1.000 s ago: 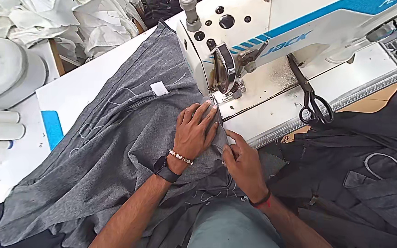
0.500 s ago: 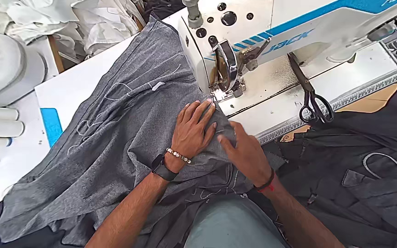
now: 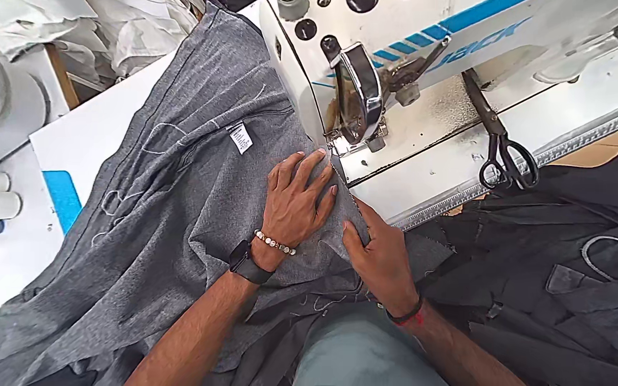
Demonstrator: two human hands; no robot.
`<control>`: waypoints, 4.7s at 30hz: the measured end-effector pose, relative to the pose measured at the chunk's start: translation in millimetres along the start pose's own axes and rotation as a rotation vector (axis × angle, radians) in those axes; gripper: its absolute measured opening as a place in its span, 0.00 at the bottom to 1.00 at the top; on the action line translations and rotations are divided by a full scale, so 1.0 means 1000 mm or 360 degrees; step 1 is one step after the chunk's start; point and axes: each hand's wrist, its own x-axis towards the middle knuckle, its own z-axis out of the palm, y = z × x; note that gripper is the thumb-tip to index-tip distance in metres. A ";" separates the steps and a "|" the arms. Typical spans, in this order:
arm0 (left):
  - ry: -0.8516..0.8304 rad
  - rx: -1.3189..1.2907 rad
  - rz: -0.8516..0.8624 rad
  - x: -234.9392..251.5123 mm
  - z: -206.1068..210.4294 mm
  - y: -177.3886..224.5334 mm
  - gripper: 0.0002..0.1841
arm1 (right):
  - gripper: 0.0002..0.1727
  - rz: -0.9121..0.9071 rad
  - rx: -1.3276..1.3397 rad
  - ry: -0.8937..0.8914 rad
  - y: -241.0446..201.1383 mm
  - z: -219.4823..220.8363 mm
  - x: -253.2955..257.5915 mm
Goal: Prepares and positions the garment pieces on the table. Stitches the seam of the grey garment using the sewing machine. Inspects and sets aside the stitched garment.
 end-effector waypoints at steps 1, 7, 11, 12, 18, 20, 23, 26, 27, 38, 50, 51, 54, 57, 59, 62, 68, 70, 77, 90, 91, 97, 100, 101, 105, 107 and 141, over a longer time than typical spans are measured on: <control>0.0009 0.0006 0.0003 0.000 0.000 -0.001 0.25 | 0.25 -0.0005 -0.0025 0.0010 0.000 0.001 0.002; 0.0071 0.0031 0.0060 0.004 -0.001 -0.004 0.22 | 0.24 -0.0001 -0.0165 0.0043 0.000 0.002 0.009; 0.0092 0.0051 0.0092 0.006 -0.001 -0.005 0.22 | 0.25 0.0045 -0.0194 0.0017 -0.001 0.002 0.010; 0.0094 0.0057 0.0097 0.007 -0.002 -0.006 0.22 | 0.25 0.0039 -0.0196 0.0022 -0.001 0.002 0.010; 0.0083 0.0095 0.0057 0.004 -0.002 0.003 0.22 | 0.22 -0.0060 -0.0227 0.0071 0.003 -0.001 0.011; 0.0073 0.0079 0.0028 0.003 -0.002 0.004 0.22 | 0.23 -0.0055 -0.0248 0.0075 0.004 -0.002 0.013; 0.0105 0.0046 0.0091 0.006 -0.002 -0.004 0.20 | 0.24 -0.0028 -0.0283 0.0052 0.004 -0.003 0.015; 0.0106 0.0069 0.0185 0.011 -0.005 -0.011 0.19 | 0.23 -0.0031 -0.0298 0.0053 0.006 -0.003 0.017; 0.0107 0.0091 0.0196 0.012 -0.006 -0.010 0.18 | 0.23 -0.0039 -0.0305 0.0063 0.007 -0.003 0.017; 0.0110 0.0089 0.0072 0.005 -0.001 -0.001 0.21 | 0.20 -0.0084 -0.0414 0.0134 0.006 -0.003 0.017; 0.0102 0.0088 0.0059 0.002 0.001 0.002 0.22 | 0.21 -0.0147 -0.0435 0.0092 0.008 -0.009 0.019; 0.0112 0.0090 0.0107 0.005 -0.001 -0.002 0.21 | 0.21 -0.0147 -0.0434 0.0093 0.009 -0.008 0.020; 0.0108 0.0167 0.0033 0.002 -0.004 0.015 0.21 | 0.21 -0.0154 -0.0432 0.0100 0.010 -0.005 0.021; 0.0089 0.0109 -0.0185 -0.006 0.005 0.035 0.24 | 0.21 -0.0159 -0.0435 0.0087 0.010 -0.006 0.021; 0.0073 0.0067 -0.0140 -0.005 0.005 0.026 0.25 | 0.22 -0.0166 -0.0452 0.0075 0.008 -0.008 0.020; 0.0046 0.0044 0.0012 0.000 -0.001 0.003 0.23 | 0.22 -0.0194 -0.0467 0.0084 0.006 -0.010 0.021; 0.0085 0.0129 0.0197 0.007 -0.007 -0.002 0.20 | 0.22 -0.0201 -0.0458 0.0092 0.008 -0.002 0.029; 0.0078 0.0122 -0.0018 0.003 -0.005 0.022 0.21 | 0.22 -0.0214 -0.0474 0.0084 0.009 0.000 0.034; 0.0042 0.0043 -0.0029 -0.002 0.000 0.008 0.24 | 0.22 -0.0303 -0.0541 -0.0005 -0.001 -0.023 0.015; 0.0151 0.0021 0.0401 0.021 -0.009 -0.027 0.17 | 0.22 -0.0339 -0.0693 0.0034 -0.020 -0.035 0.002; 0.0154 0.0012 0.0440 0.022 -0.010 -0.029 0.17 | 0.22 -0.0335 -0.0715 0.0034 -0.021 -0.036 0.003; 0.0193 0.0008 0.0680 0.037 -0.009 -0.051 0.18 | 0.20 -0.0403 -0.0839 0.0004 -0.029 -0.036 0.019; 0.0231 0.0062 0.0851 0.047 -0.012 -0.061 0.18 | 0.17 -0.0467 -0.0966 -0.0072 -0.044 -0.038 0.035; 0.0238 0.0074 0.0901 0.049 -0.013 -0.063 0.17 | 0.17 -0.0471 -0.1019 -0.0119 -0.049 -0.038 0.042; 0.0074 -0.0127 0.0631 0.036 -0.025 -0.030 0.15 | 0.22 -0.0451 -0.0891 -0.0189 -0.041 -0.027 0.080; 0.0046 -0.0353 0.0046 0.015 -0.017 0.002 0.16 | 0.24 -0.0421 -0.0935 -0.0222 -0.021 -0.018 0.100; 0.0183 -0.0289 0.0150 0.001 -0.011 0.005 0.15 | 0.13 -0.0193 -0.0705 0.0091 0.005 -0.011 0.062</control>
